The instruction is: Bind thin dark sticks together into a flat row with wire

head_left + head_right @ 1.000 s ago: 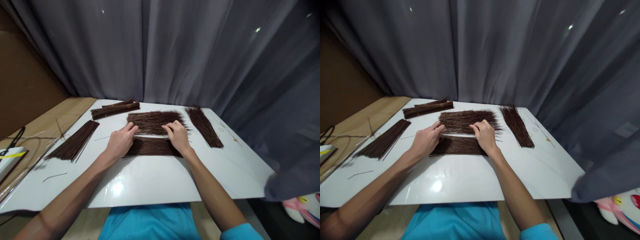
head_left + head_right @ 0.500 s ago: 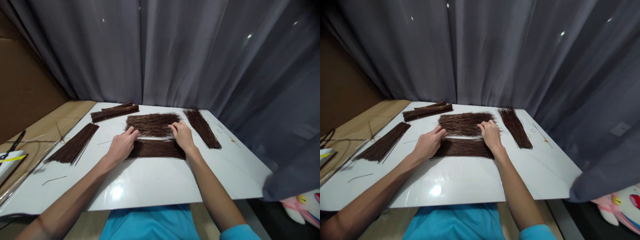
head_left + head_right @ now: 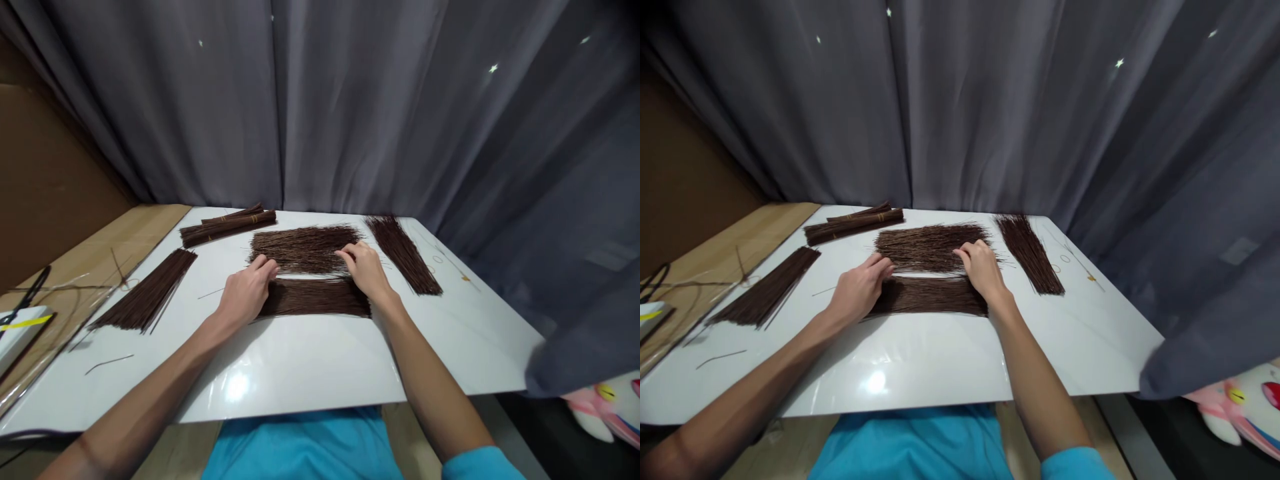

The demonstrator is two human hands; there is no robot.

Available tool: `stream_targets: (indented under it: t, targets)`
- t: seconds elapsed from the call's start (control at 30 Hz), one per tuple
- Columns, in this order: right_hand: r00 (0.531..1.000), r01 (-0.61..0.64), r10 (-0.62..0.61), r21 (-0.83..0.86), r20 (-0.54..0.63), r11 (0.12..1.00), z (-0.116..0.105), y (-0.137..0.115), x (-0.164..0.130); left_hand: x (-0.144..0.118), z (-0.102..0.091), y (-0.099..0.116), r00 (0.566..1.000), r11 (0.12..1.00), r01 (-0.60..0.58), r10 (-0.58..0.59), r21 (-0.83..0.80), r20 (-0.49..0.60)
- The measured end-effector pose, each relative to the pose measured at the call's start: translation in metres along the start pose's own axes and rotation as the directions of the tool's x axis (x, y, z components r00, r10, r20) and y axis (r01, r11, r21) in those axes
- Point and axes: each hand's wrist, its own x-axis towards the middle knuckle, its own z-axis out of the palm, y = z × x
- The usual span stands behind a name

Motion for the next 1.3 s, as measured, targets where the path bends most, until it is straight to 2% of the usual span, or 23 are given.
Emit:
stream_targets:
  t: [0.1, 0.17, 0.2, 0.33, 0.47, 0.6, 0.73, 0.97, 1.07, 1.13, 1.2, 1.23, 1.3]
  targets:
    - [0.983, 0.004, 0.001, 0.025, -0.183, 1.0, -0.007, -0.013, -0.001, -0.001, 0.0, 0.002, 1.0, 1.0, -0.011, 0.011, 0.007, 0.016]
    - [0.952, 0.08, -0.08, -0.013, -0.295, 0.997, -0.011, -0.03, -0.003, -0.001, 0.001, 0.002, 0.999, 0.999, -0.036, 0.036, 0.012, 0.029]
    - [0.941, 0.145, -0.152, -0.046, -0.302, 0.988, -0.012, -0.04, -0.004, -0.002, 0.002, 0.003, 0.998, 0.999, -0.049, 0.048, 0.017, 0.036]
    - [0.908, 0.393, -0.4, -0.077, -0.124, 0.916, -0.004, -0.077, -0.009, -0.001, 0.005, 0.005, 0.997, 0.998, -0.051, 0.049, 0.026, 0.051]
    - [0.852, 0.524, -0.522, -0.037, 0.042, 0.851, 0.018, -0.093, -0.015, -0.001, 0.005, 0.007, 0.999, 0.997, -0.03, 0.033, -0.066, 0.041]
    - [0.837, 0.547, -0.544, -0.083, 0.057, 0.833, 0.033, -0.094, -0.02, -0.003, 0.003, 0.009, 0.997, 0.986, -0.055, 0.064, -0.157, 0.047]
    - [0.83, 0.557, -0.556, -0.119, 0.041, 0.822, 0.036, -0.097, -0.023, -0.005, 0.003, 0.009, 0.992, 0.969, -0.108, 0.121, -0.22, 0.044]
    - [0.803, 0.596, -0.589, -0.171, 0.095, 0.785, 0.042, -0.094, -0.021, -0.005, 0.004, 0.012, 0.988, 0.984, -0.129, 0.139, -0.126, 0.073]
    - [0.822, 0.569, -0.558, -0.195, 0.113, 0.799, 0.042, -0.081, -0.015, 0.0, -0.001, 0.005, 0.99, 0.988, -0.133, 0.136, -0.082, 0.037]
    - [0.848, 0.53, -0.511, -0.236, 0.142, 0.815, 0.038, -0.068, -0.008, 0.005, -0.009, -0.007, 0.996, 0.993, -0.086, 0.084, -0.075, -0.029]
    - [0.873, 0.488, -0.453, -0.304, 0.183, 0.818, 0.034, -0.053, 0.004, 0.01, -0.018, -0.026, 0.994, 0.996, 0.036, -0.045, -0.086, -0.098]
    - [0.882, 0.471, -0.424, -0.335, 0.206, 0.816, 0.032, -0.047, 0.011, 0.012, -0.023, -0.037, 0.983, 0.989, 0.128, -0.137, -0.08, -0.119]
    - [0.893, 0.446, -0.37, -0.391, 0.256, 0.805, 0.03, -0.036, 0.027, 0.015, -0.033, -0.06, 0.935, 0.948, 0.318, -0.317, -0.019, -0.159]
